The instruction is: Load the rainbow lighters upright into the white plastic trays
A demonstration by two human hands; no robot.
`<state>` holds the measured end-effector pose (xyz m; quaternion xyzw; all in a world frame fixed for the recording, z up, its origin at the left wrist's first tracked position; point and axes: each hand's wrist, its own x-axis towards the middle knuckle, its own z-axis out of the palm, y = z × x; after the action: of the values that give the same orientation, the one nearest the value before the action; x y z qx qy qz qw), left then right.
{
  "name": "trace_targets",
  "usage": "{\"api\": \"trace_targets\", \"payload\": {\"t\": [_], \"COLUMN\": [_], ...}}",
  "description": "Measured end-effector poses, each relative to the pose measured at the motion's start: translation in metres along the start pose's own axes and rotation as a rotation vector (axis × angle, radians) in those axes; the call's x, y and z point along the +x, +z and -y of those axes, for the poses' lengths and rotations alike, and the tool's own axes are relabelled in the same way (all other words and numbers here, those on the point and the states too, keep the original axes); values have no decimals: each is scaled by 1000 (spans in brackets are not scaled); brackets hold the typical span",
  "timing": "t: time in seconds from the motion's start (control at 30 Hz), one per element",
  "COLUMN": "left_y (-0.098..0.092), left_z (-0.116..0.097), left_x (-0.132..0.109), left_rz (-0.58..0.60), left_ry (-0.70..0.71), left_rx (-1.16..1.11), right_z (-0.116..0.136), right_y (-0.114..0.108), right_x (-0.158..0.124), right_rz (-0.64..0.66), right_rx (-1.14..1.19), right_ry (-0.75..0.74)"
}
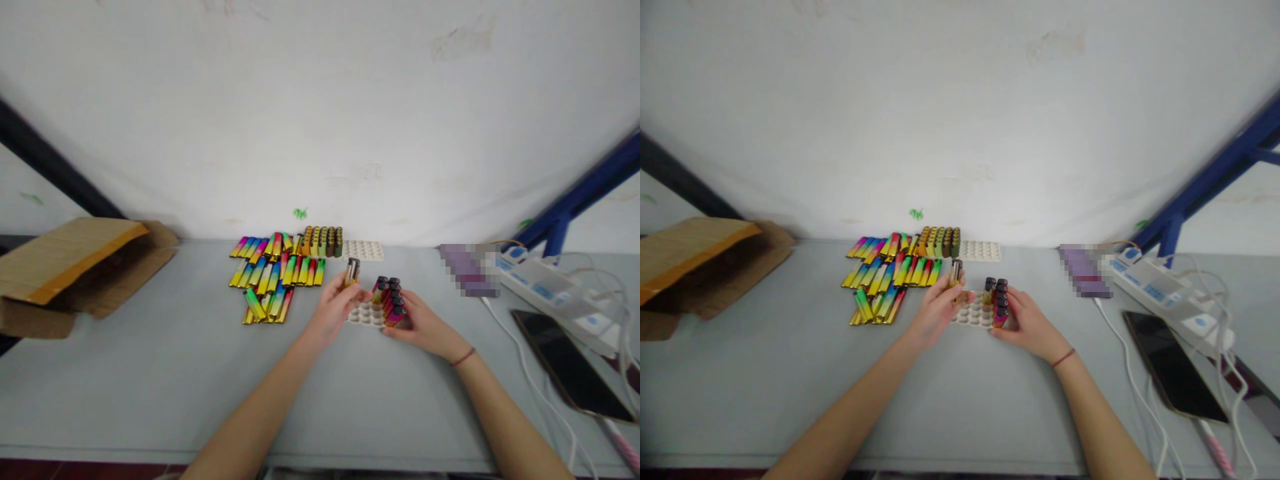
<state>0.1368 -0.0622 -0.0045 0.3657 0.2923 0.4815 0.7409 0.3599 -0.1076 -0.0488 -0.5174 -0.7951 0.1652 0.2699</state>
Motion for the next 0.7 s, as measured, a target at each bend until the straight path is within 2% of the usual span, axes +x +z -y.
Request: {"api": "trace_targets", "payload": {"t": [0.17, 0.27, 0.5, 0.7], "left_y": [-2, -4, -6, -8], "left_z": [0, -4, -8, -5], "left_x": [2, 2, 8, 8], "left_rz": [-160, -228, -160, -251], "left_ry": [122, 163, 80, -59], "left_rx": [267, 324, 260, 185], "right_z": [1, 3, 2, 3], "right_y": [-1, -2, -1, -3], "right_x": [0, 1, 0, 1], "right_rz": [2, 7, -11, 9], "right_rx": [3, 0, -10, -24], "right_ry": [-5, -10, -20, -24]}}
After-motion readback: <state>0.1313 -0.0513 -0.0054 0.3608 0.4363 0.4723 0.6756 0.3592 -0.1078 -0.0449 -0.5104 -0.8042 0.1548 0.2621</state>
